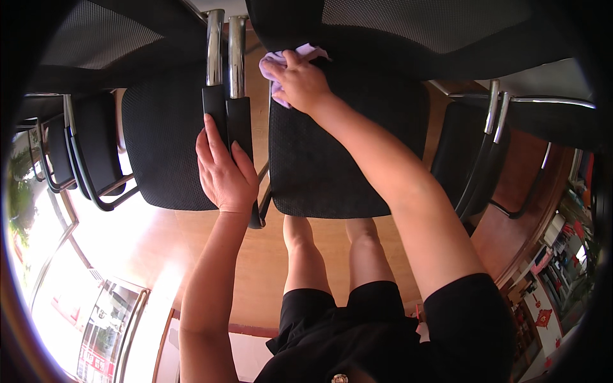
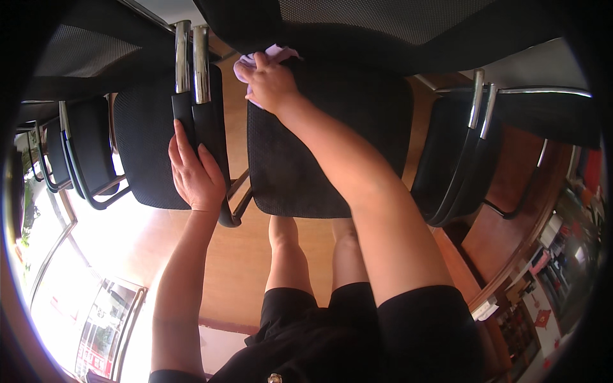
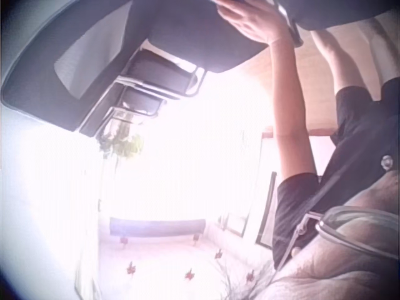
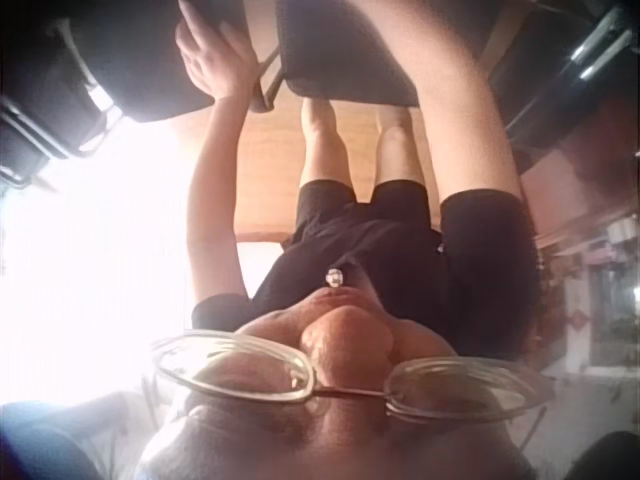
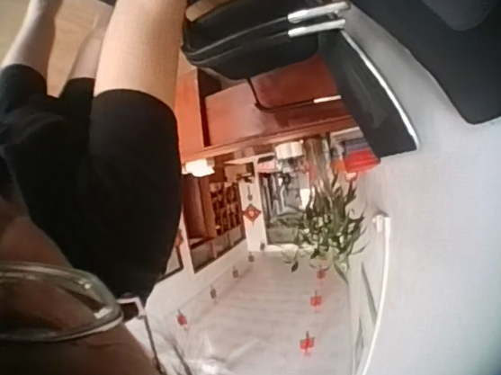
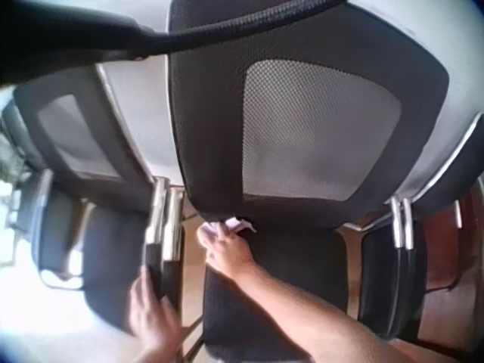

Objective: The person wipes the seats, backrests, and armrests of several black office chairs using a cloth.

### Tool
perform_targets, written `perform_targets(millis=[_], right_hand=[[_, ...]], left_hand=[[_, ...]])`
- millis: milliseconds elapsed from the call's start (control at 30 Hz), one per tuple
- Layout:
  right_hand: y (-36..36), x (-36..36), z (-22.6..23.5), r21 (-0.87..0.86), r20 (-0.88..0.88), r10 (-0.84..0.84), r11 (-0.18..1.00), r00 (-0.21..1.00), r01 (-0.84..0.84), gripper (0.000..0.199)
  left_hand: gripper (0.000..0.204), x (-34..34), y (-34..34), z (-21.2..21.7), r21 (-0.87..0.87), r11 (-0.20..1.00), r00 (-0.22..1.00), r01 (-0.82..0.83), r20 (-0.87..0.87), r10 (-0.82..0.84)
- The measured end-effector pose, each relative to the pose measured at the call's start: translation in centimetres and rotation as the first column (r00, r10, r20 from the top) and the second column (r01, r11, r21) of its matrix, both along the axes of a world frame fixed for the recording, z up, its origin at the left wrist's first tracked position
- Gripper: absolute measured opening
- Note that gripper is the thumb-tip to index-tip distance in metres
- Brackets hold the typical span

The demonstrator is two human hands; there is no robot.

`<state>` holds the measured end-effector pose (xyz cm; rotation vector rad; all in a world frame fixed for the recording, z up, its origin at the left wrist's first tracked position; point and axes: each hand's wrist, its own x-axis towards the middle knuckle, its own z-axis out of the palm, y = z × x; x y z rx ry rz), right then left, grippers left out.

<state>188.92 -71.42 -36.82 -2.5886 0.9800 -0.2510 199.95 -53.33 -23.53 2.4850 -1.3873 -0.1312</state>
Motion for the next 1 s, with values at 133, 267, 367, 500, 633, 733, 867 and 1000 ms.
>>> perform_targets(millis=[133,267,367,500,633,733,867,1000], right_hand=[[4.1,-0.5,-5.5,0.336,0.0,-0.139,0.933,0.99,0.131,0.05],[18.3,-6.4,-2.5,0.758,-0.126,-0.102,0.632,0.987,0.162,0.057],[23.3,-14.4,0.2,0.881,-0.239,0.095,0.439,0.966,0.174,0.055],[18.5,-21.4,1.9,0.766,-0.173,-0.125,0.607,0.977,0.213,0.047],[2.7,-25.3,-0.4,0.305,0.011,-0.493,0.83,0.87,0.466,0.049],[-4.7,-24.1,-3.7,0.113,-0.12,-0.638,0.753,0.761,0.648,0.059],[2.9,-15.8,-4.9,0.118,-0.036,-0.571,0.813,0.82,0.571,0.048],[24.4,-14.3,-4.8,0.633,-0.104,-0.337,0.703,0.936,0.324,0.047]], left_hand=[[0.064,-0.2,-0.3,-0.1,-0.008,1.0,0.999,0.026,-0.02,-0.026],[0.066,0.5,0.4,-0.2,0.018,0.999,1.0,0.031,0.002,-0.031],[0.065,-0.1,0.0,-0.3,0.018,0.999,0.999,0.03,-0.012,-0.03],[0.063,0.3,0.3,-0.1,0.011,1.0,1.0,0.018,0.004,-0.018],[0.064,0.1,0.1,-0.2,0.012,1.0,1.0,0.003,0.006,-0.003],[0.064,-0.3,-0.4,-0.2,-0.001,1.0,1.0,0.019,-0.008,-0.019],[0.066,0.0,-0.1,-0.1,0.041,0.999,0.999,0.02,0.04,-0.021],[0.066,-0.2,-0.2,-0.2,0.038,0.999,0.999,0.024,0.037,-0.026]])
